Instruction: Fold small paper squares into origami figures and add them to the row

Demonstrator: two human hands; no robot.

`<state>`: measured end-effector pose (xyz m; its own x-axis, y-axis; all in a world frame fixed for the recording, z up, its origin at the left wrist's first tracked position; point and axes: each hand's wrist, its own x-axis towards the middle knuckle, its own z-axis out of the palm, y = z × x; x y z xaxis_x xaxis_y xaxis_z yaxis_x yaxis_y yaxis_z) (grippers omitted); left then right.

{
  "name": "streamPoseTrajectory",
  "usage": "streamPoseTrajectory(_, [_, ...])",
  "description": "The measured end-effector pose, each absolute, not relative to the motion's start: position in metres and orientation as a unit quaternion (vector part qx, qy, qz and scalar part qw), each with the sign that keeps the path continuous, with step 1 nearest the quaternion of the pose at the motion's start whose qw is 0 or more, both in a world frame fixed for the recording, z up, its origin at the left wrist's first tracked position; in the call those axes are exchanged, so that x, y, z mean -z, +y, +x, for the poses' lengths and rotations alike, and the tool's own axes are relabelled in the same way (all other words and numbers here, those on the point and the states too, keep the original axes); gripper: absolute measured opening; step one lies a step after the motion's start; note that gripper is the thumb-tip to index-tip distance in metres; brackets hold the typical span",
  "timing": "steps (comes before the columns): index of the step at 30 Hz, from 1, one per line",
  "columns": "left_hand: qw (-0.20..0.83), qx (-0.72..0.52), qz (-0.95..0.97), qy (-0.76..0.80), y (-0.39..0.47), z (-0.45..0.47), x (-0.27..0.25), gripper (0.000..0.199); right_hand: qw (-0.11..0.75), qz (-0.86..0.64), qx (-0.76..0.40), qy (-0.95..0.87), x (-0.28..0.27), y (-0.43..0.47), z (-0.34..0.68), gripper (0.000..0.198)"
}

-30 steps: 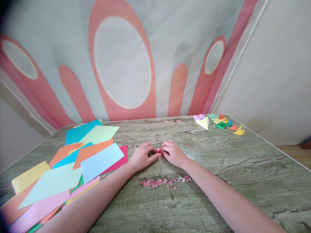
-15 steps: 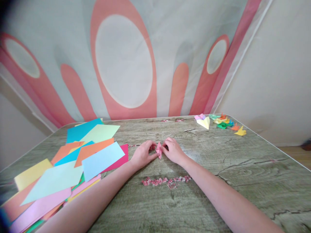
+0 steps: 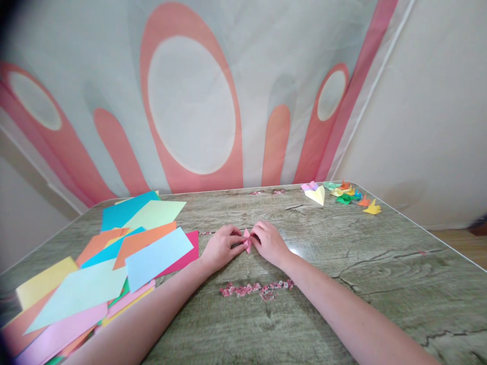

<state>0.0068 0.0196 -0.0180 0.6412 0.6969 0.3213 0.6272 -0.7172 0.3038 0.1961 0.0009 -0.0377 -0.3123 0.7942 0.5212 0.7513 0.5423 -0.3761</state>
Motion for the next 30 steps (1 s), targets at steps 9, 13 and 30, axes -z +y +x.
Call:
streamPoseTrajectory(9, [0.034,-0.199,0.906,0.372,0.0118,0.0060,0.0144,0.025,0.295,-0.465,-0.007,-0.835,0.0317,-0.0095,0.1940,0.013])
streamPoseTrajectory(13, [0.038,-0.200,0.903,0.377,0.0102,0.0057,0.0122,0.025,0.302,-0.461,-0.006,-0.834,0.0328,-0.0079,0.1937,0.013])
streamPoseTrajectory(30, [0.053,-0.208,0.905,0.368,0.0160,0.0036,0.0159,0.029,0.284,-0.458,0.003,-0.842,0.0334,-0.0070,0.1951,0.012])
